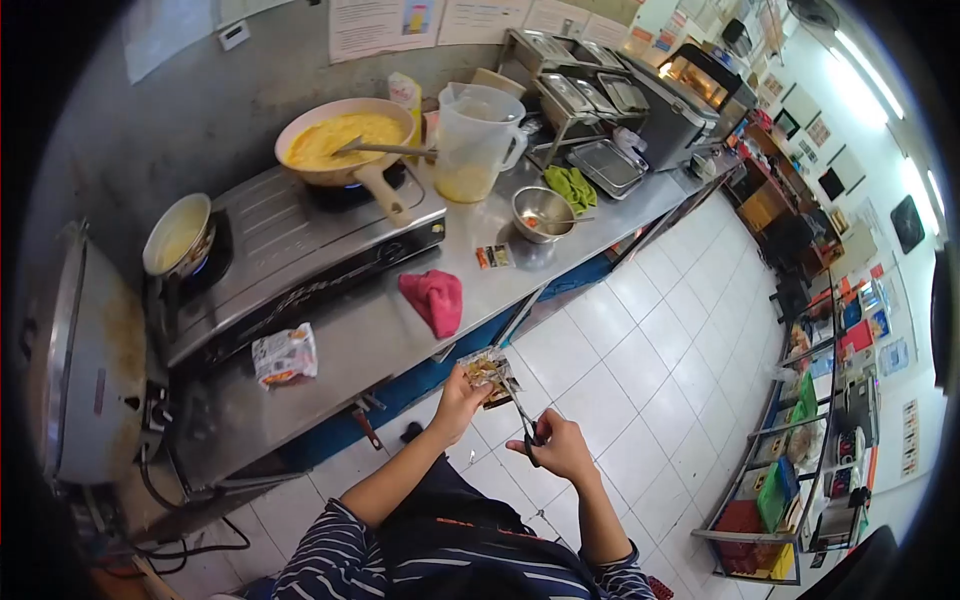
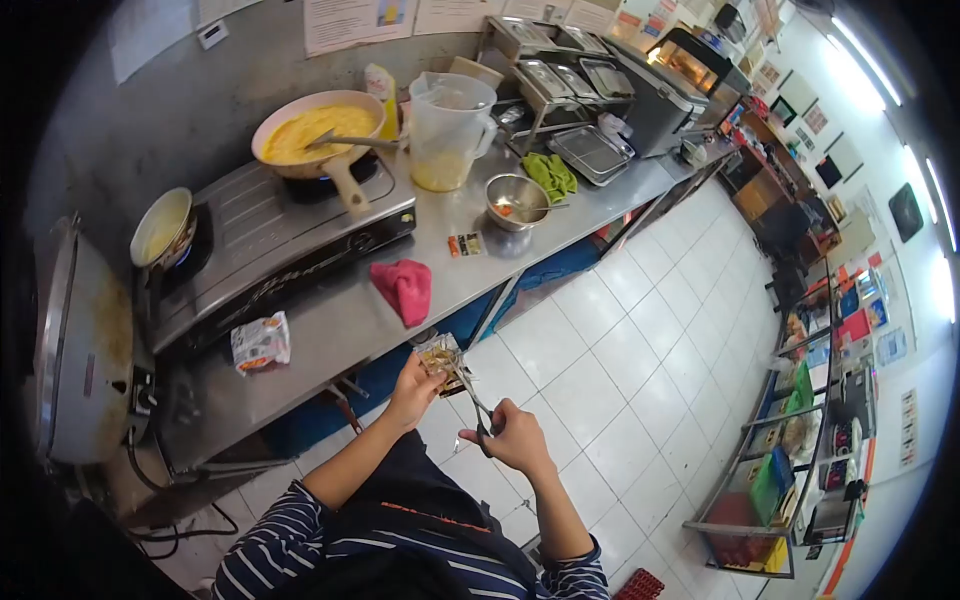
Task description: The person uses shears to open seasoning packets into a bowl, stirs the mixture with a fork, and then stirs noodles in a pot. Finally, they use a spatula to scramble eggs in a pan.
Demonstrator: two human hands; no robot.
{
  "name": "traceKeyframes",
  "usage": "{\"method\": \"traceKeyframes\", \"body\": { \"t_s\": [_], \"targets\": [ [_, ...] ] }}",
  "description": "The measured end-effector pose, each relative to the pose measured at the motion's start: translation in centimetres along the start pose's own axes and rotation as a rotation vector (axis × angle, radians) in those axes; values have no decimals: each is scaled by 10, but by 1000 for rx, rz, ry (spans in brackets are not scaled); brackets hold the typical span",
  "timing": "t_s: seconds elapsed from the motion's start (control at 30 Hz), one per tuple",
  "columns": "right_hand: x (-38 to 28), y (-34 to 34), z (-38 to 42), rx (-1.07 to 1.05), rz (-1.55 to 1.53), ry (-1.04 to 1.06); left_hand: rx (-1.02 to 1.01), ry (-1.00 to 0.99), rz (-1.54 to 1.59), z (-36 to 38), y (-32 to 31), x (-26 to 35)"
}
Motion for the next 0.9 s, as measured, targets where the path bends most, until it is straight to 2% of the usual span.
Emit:
{"method": "traceKeyframes", "body": {
  "t_s": [0.07,0.3,0.4,0.53,0.6,0.67,0.73,0.8,0.9],
  "targets": [
    [7,5,-34,70,-54,61,-2,3,6,-31,-11,-5],
    [20,28,-156,210,-19,70,8,65,33,-163,-14,-15],
    [19,42,-208,154,1,119,6,88,166,-214,-17,-21],
    [19,45,-272,126,7,141,-82,287,162,-261,-15,-39],
    [22,36,-296,101,20,142,-54,232,111,-282,-7,-38],
    [28,30,-319,152,-14,165,-45,286,171,-301,1,-38],
    [30,23,-340,119,-13,183,-4,277,183,-318,16,-44],
    [31,13,-359,133,5,252,-50,270,223,-330,23,-43],
    [25,5,-383,30,4,315,29,297,258,-340,33,-43]
  ]
}}
Point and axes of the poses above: each hand's wrist, its own z-axis away from the middle knuckle, its own y-axis out of the back of the hand, x = y × z, the point moved 6 cm from there along -z, towards the middle knuckle, and after that the axes turned 5 degrees about x, right-handed, at the moved point
